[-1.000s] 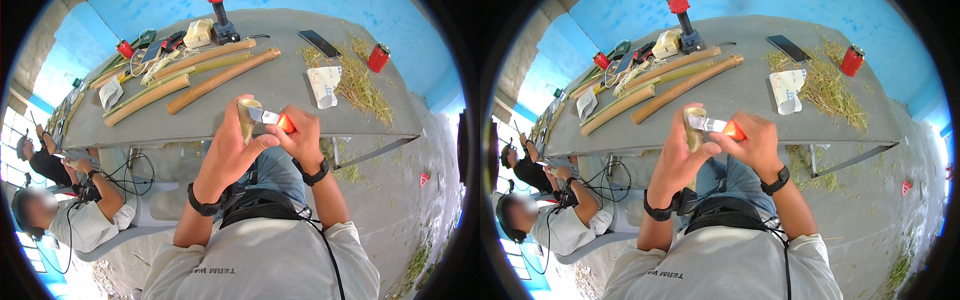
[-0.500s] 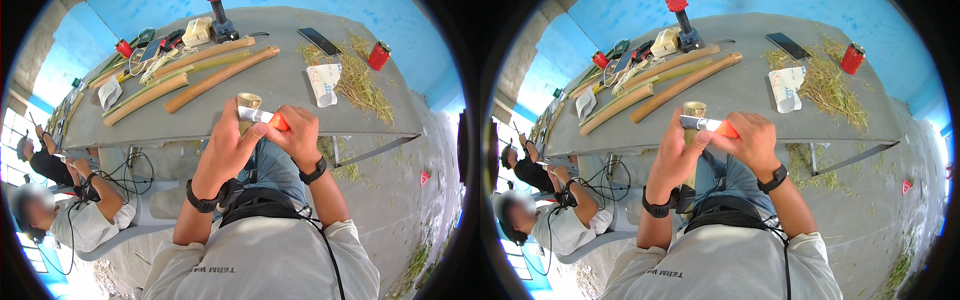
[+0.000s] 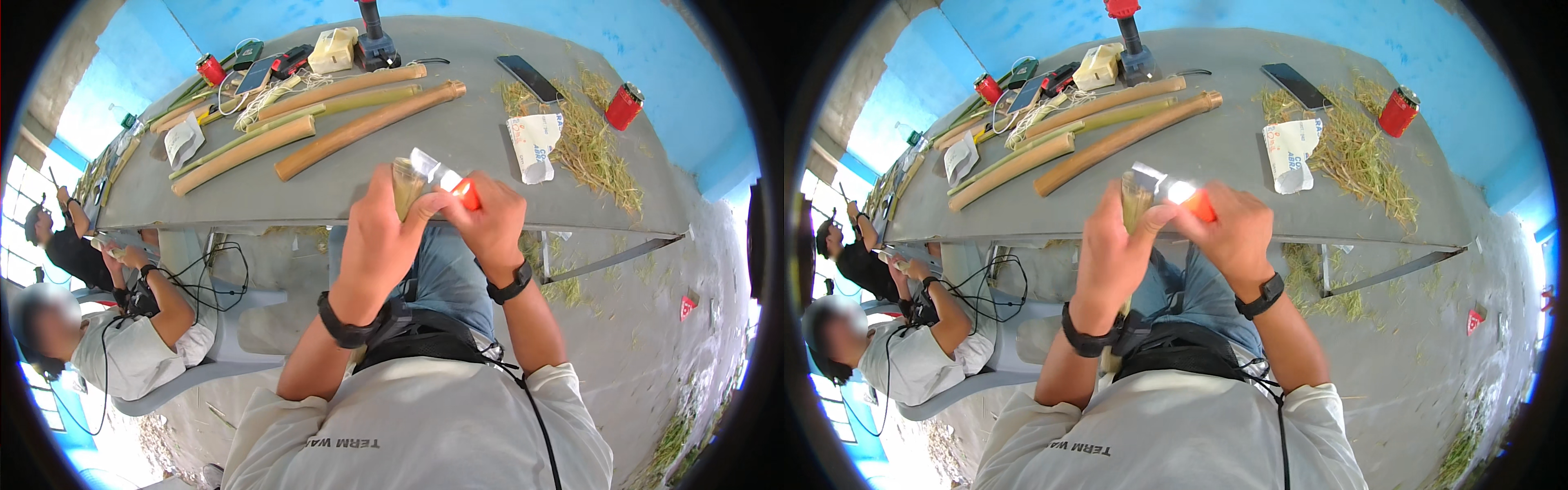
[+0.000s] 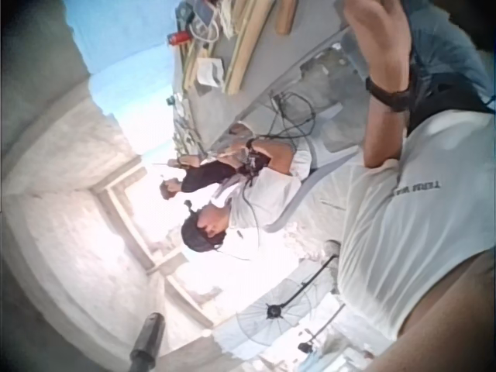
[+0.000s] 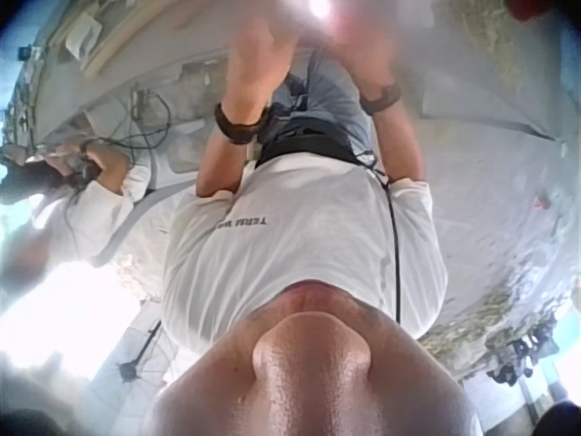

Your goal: The person is scraping the edges of a bamboo tube with a utility knife and then cleaning it with a white cloth.

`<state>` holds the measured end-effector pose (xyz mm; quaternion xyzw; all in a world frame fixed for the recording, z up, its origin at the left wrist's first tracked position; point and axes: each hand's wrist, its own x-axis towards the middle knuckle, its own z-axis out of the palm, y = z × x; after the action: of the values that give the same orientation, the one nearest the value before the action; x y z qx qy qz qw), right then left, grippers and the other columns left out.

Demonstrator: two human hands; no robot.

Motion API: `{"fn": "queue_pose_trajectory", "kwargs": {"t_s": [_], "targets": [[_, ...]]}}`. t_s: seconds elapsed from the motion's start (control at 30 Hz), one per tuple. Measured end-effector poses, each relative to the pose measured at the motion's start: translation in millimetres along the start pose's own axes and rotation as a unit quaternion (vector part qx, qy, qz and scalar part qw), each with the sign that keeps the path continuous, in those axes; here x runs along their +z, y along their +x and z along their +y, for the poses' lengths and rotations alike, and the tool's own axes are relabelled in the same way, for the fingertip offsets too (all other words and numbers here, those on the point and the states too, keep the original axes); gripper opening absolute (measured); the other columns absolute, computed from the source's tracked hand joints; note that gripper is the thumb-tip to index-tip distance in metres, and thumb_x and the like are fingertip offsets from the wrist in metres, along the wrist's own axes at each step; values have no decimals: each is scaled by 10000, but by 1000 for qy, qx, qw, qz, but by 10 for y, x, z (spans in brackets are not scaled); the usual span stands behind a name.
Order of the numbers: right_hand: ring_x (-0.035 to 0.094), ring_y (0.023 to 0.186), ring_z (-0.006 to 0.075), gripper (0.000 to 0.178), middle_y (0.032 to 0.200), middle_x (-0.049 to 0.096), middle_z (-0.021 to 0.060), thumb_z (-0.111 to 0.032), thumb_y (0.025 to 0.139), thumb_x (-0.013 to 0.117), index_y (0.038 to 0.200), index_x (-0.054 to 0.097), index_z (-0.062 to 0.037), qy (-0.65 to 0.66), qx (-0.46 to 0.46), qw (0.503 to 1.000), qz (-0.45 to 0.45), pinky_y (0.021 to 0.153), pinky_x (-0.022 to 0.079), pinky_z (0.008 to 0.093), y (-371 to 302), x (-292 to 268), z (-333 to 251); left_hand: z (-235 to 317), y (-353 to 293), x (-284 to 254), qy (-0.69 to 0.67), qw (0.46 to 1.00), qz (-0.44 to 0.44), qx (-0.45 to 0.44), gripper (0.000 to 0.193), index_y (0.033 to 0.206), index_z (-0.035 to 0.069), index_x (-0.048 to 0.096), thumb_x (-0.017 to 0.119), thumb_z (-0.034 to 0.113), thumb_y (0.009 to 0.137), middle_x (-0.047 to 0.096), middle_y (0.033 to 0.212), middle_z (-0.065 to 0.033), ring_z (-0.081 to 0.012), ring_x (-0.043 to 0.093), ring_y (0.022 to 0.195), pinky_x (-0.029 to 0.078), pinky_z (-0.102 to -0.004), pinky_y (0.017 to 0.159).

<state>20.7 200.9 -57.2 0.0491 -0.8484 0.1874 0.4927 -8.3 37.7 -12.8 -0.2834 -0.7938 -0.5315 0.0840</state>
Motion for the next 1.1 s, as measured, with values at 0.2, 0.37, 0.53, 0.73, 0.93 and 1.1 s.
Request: {"fn": "queue_pose_trajectory", "kwargs": {"t_s": [0.2, 0.37, 0.53, 0.73, 0.93, 1.1], "targets": [[533, 489, 301, 498, 554, 516, 107, -474, 772, 825, 674, 532, -83, 126, 251, 960, -21, 458, 401, 383, 13, -48, -78, -14, 26, -30, 8, 999, -27, -40, 567, 1053, -16, 498, 707, 489, 900, 652, 821, -192, -438, 625, 740, 519, -404, 658], [558, 503, 298, 466, 564, 539, 95, -454, 779, 818, 677, 543, -91, 49, 110, 991, -59, 464, 424, 379, 8, -61, -64, 36, 25, -123, -49, 997, -58, -4, 603, 1085, -21, 486, 686, 520, 908, 667, 878, -198, -388, 665, 798, 523, -395, 708], [565, 514, 300, 475, 573, 544, 86, -460, 762, 814, 670, 530, -90, 61, 52, 994, -76, 471, 431, 387, 5, -73, -14, 76, 49, -153, -65, 992, -97, -51, 607, 1097, -18, 487, 645, 545, 934, 667, 886, -202, -368, 676, 815, 523, -391, 730], [537, 535, 320, 425, 588, 518, 123, -380, 761, 802, 690, 533, -59, 47, 58, 996, -51, 493, 410, 378, -23, -26, -31, 50, 50, -39, -62, 998, -24, -13, 577, 1055, -18, 510, 635, 535, 944, 649, 809, -195, -370, 662, 732, 516, -389, 664], [542, 527, 315, 359, 579, 515, 124, -295, 747, 799, 678, 535, -61, 38, 60, 997, -40, 490, 415, 379, -16, -18, -43, 28, 41, -38, -21, 1000, -17, -11, 571, 1006, -12, 498, 645, 535, 932, 624, 747, -196, -441, 611, 680, 501, -396, 588], [505, 514, 312, 389, 575, 497, 129, -318, 784, 793, 681, 532, -49, 35, 64, 997, -29, 488, 406, 369, -2, -23, -51, 61, 40, -24, 14, 1000, 6, -5, 572, 1003, -14, 480, 674, 516, 911, 638, 766, -217, -476, 615, 715, 503, -439, 579]]}}
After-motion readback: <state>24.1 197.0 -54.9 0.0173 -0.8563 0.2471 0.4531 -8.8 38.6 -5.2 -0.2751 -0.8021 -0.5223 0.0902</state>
